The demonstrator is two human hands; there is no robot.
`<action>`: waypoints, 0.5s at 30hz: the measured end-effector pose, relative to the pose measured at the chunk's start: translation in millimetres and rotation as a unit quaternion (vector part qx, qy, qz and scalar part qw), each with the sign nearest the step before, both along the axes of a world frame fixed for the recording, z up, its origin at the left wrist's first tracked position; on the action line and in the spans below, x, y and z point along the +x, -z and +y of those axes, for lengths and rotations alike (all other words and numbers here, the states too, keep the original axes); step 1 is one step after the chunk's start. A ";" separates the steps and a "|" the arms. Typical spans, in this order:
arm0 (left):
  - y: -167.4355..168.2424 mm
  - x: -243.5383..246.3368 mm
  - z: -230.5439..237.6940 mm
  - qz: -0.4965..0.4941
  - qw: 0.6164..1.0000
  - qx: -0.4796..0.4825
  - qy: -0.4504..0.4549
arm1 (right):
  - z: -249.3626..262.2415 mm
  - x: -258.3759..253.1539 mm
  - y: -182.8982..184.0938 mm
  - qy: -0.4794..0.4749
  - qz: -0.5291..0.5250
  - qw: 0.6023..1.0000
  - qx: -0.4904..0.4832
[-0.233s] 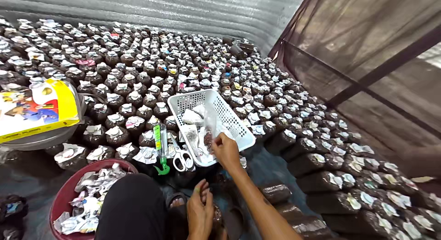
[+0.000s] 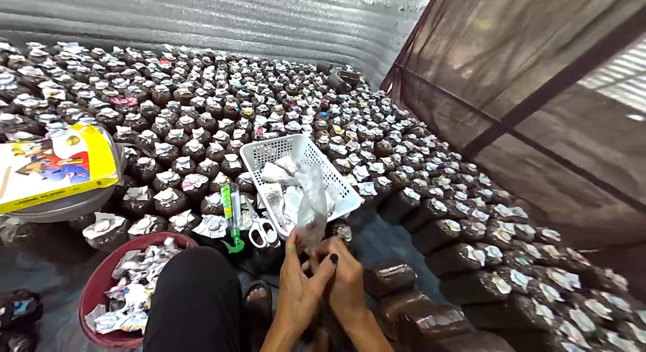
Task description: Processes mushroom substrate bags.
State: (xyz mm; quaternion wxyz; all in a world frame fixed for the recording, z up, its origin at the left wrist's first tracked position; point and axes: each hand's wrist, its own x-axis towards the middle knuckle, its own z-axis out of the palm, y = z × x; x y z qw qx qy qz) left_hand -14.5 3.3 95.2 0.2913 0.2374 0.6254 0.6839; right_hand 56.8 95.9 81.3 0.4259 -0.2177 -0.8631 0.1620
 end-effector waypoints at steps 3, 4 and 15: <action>1.7 12.2 -1.4 -0.001 0.999 0.031 -0.013 | -15.2 19.7 2.7 -0.009 0.020 1.000 -0.014; 4.5 15.1 -2.3 0.005 0.999 0.041 -0.016 | -17.3 25.9 1.4 -0.013 0.024 0.999 -0.029; 30.4 10.2 -17.5 -0.093 0.972 0.083 0.197 | 9.4 99.2 10.2 -0.130 0.058 0.780 -0.609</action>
